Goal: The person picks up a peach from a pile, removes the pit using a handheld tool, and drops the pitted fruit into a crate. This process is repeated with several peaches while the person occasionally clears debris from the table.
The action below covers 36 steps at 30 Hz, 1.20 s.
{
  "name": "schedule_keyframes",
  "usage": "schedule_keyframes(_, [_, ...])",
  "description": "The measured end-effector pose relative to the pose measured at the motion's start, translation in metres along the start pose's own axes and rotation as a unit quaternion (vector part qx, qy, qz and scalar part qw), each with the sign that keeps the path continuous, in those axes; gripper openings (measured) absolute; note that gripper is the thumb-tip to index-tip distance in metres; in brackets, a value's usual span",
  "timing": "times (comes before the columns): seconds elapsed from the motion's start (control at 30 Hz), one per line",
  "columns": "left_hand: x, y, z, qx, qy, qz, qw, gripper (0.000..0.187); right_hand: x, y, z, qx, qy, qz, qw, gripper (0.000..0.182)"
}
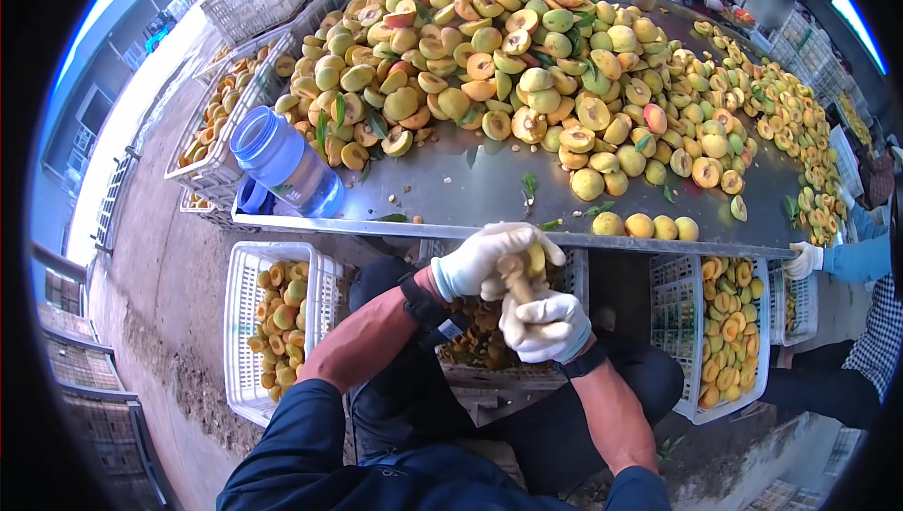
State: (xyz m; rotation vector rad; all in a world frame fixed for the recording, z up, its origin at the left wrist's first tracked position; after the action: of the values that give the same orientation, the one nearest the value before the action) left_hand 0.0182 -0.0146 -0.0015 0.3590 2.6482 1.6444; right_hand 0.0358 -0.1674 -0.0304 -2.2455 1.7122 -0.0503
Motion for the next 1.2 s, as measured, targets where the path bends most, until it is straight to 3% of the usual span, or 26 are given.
schedule_keyframes(0.03, [-0.003, -0.002, -0.006, 0.075, -0.042, 0.038, 0.996, 0.061, 0.001, 0.005, 0.002, 0.039, 0.062, -0.011, 0.997, 0.027])
schedule_keyframes(0.07, [-0.004, -0.008, -0.012, 0.092, -0.035, 0.014, 0.995, 0.059, 0.002, 0.010, 0.003, 0.078, 0.124, -0.024, 0.989, 0.026])
schedule_keyframes(0.13, [-0.006, -0.005, -0.017, 0.129, -0.035, 0.023, 0.991, 0.059, 0.000, 0.006, -0.005, 0.181, 0.122, -0.022, 0.976, 0.027])
schedule_keyframes(0.2, [-0.006, 0.003, -0.017, 0.073, -0.040, -0.005, 0.996, 0.058, 0.001, 0.005, -0.015, 0.336, 0.076, 0.011, 0.939, 0.031])
schedule_keyframes(0.23, [0.002, 0.016, -0.019, 0.073, -0.030, 0.026, 0.997, 0.048, 0.008, -0.006, -0.030, 0.338, 0.070, -0.068, 0.936, 0.031])
schedule_keyframes(0.27, [0.006, 0.016, -0.017, 0.074, -0.028, 0.024, 0.997, 0.048, 0.017, -0.004, -0.020, 0.391, 0.075, -0.050, 0.916, 0.029])
schedule_keyframes(0.33, [0.011, 0.011, -0.008, -0.120, -0.005, 0.022, 0.993, 0.041, 0.023, -0.016, -0.049, 0.373, 0.081, -0.213, 0.899, 0.025])
schedule_keyframes(0.37, [0.004, -0.004, 0.009, -0.396, -0.056, -0.245, 0.883, 0.046, 0.019, -0.022, -0.059, 0.470, 0.116, -0.293, 0.824, 0.026])
schedule_keyframes(0.4, [0.015, 0.010, -0.002, -0.500, -0.041, -0.194, 0.843, 0.050, 0.025, -0.017, -0.052, 0.459, 0.143, -0.321, 0.816, 0.028])
schedule_keyframes(0.47, [0.030, 0.000, -0.007, -0.669, -0.050, -0.222, 0.707, 0.051, 0.029, -0.012, -0.054, 0.487, 0.150, -0.325, 0.797, 0.028])
schedule_keyframes(0.53, [0.044, 0.008, -0.019, -0.716, -0.017, -0.192, 0.671, 0.049, 0.028, -0.011, -0.061, 0.475, 0.162, -0.316, 0.805, 0.028])
schedule_keyframes(0.6, [0.064, 0.033, -0.026, -0.717, 0.060, -0.205, 0.664, 0.049, 0.027, -0.010, -0.060, 0.454, 0.213, -0.303, 0.811, 0.027])
schedule_keyframes(0.67, [0.090, 0.057, -0.022, -0.706, 0.131, -0.186, 0.671, 0.049, 0.020, -0.009, -0.062, 0.486, 0.201, -0.296, 0.797, 0.027])
schedule_keyframes(0.7, [0.107, 0.068, -0.023, -0.715, 0.193, -0.188, 0.645, 0.046, 0.018, -0.008, -0.061, 0.502, 0.202, -0.298, 0.786, 0.027])
schedule_keyframes(0.73, [0.110, 0.073, -0.024, -0.716, 0.182, -0.187, 0.647, 0.044, 0.017, -0.007, -0.059, 0.517, 0.207, -0.299, 0.775, 0.027])
schedule_keyframes(0.8, [0.147, 0.084, -0.013, -0.736, 0.264, -0.151, 0.604, 0.034, 0.014, -0.004, -0.053, 0.550, 0.209, -0.292, 0.754, 0.027])
schedule_keyframes(0.93, [0.234, 0.076, 0.057, -0.756, 0.324, 0.186, 0.537, 0.036, 0.010, -0.002, -0.047, 0.611, 0.242, -0.308, 0.688, 0.028])
schedule_keyframes(1.0, [0.235, 0.093, 0.044, -0.762, 0.363, 0.172, 0.507, 0.035, 0.005, -0.005, -0.054, 0.631, 0.246, -0.314, 0.665, 0.030])
schedule_keyframes(1.07, [0.223, 0.108, 0.042, -0.763, 0.400, 0.160, 0.483, 0.036, 0.005, -0.004, -0.048, 0.623, 0.246, -0.298, 0.680, 0.030])
schedule_keyframes(1.17, [0.165, 0.111, 0.059, -0.711, 0.391, 0.102, 0.575, 0.048, 0.002, -0.006, -0.049, 0.628, 0.256, -0.302, 0.670, 0.030])
schedule_keyframes(1.2, [0.143, 0.107, 0.069, -0.733, 0.378, 0.077, 0.560, 0.051, 0.002, -0.006, -0.047, 0.626, 0.259, -0.294, 0.675, 0.030])
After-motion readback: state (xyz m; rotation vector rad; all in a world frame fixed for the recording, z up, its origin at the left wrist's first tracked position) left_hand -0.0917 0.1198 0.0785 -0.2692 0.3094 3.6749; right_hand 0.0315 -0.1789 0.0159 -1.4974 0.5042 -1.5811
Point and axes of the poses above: each hand's wrist, its own x-axis away from the middle knuckle, its own z-axis out of the back of the hand, y = z × x, the point moved 3 cm from there along -x, towards the middle knuckle, and after that the axes turned 7 degrees about x, right-handed, at the moved point
